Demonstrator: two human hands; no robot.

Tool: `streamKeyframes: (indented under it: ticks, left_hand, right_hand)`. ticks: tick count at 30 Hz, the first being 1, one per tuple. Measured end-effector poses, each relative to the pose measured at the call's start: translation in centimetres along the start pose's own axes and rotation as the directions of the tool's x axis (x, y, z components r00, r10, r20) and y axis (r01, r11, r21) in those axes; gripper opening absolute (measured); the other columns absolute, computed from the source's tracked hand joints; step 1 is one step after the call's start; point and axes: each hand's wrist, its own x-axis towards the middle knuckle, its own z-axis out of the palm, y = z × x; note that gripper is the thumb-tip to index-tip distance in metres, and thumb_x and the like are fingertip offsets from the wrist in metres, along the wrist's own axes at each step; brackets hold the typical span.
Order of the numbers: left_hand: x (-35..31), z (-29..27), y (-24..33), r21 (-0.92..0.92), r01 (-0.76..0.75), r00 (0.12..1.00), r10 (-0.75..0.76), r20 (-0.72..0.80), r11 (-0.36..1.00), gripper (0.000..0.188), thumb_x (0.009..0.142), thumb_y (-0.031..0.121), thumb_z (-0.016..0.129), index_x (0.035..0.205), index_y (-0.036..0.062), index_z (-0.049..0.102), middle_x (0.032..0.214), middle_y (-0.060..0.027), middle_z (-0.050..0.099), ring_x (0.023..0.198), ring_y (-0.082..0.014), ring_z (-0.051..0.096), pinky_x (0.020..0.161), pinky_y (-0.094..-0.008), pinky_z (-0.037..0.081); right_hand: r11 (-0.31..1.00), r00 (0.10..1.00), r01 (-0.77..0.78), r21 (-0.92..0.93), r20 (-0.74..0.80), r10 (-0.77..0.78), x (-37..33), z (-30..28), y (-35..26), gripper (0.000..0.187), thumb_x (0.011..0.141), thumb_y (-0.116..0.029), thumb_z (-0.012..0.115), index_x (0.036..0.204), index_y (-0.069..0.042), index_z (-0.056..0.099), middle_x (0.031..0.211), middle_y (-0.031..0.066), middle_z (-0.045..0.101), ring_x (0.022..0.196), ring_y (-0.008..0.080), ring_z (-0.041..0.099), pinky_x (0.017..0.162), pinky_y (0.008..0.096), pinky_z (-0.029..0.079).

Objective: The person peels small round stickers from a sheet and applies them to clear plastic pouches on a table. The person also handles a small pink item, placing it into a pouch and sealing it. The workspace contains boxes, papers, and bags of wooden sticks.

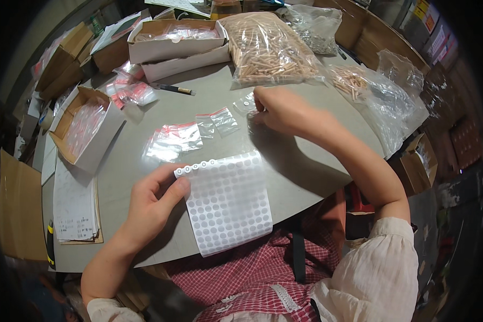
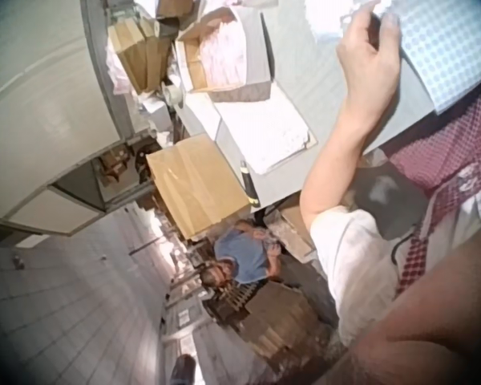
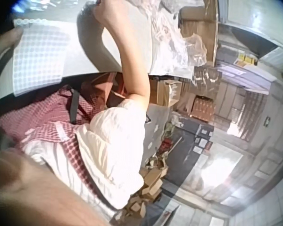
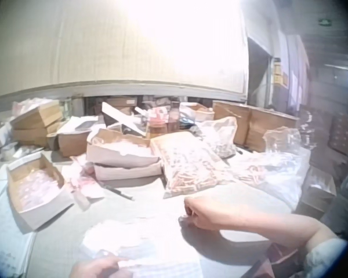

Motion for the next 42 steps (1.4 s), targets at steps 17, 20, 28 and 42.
streamKeyframes:
  ticks: [17,20,28,42]
  left_hand:
    - [0.2,-0.7,0.4,0.025,0.091,0.994,-0.092,0.055,0.996,0.020,0.099,0.007,0.065,0.114,-0.0040,0.070,0.093,-0.0014,0.070,0.083,-0.0074,0.063,0.075,-0.0245,0.052]
    - [0.3,-1.1,0.3,-0.057,0.162,0.985,-0.158,0.073,0.985,0.021,0.099,0.009,0.066,0.114,-0.0041,0.070,0.094,-0.0015,0.071,0.083,-0.0072,0.063,0.076,-0.0243,0.052]
    - [0.4,-0.8,0.5,0.090,0.003,0.997,-0.010,0.075,0.996,0.023,0.097,0.010,0.067,0.116,-0.0041,0.071,0.091,-0.0052,0.073,0.080,-0.0087,0.063,0.072,-0.0268,0.052]
    - [0.4,-0.9,0.4,0.080,0.095,0.991,-0.102,0.091,0.992,0.026,0.101,0.013,0.063,0.119,-0.0057,0.069,0.098,-0.0031,0.071,0.085,-0.0076,0.063,0.075,-0.0248,0.053]
  right_hand:
    - [0.771,0.820,0.555,0.311,-0.052,-0.569,-2.4,-1.4,-9.1,0.007,0.087,-0.004,0.069,0.092,0.000,0.066,0.087,0.0140,0.067,0.080,0.0313,0.069,0.070,0.0389,0.054]
    - [0.679,0.884,0.396,0.618,-0.058,-0.463,-1.4,-1.9,-8.0,0.004,0.086,0.001,0.070,0.089,0.002,0.068,0.083,0.0069,0.068,0.076,0.0160,0.067,0.067,0.0294,0.053]
    - [0.912,0.943,-0.037,0.409,0.316,-0.104,4.7,-0.7,-3.0,0.020,0.087,-0.016,0.069,0.093,0.003,0.070,0.075,0.0092,0.069,0.067,0.0183,0.068,0.065,0.0322,0.054]
    - [0.892,0.952,0.262,0.369,0.051,-0.301,5.9,2.2,-6.0,0.017,0.082,-0.008,0.069,0.096,0.001,0.065,0.087,0.0187,0.069,0.080,0.0335,0.067,0.073,0.0419,0.053]
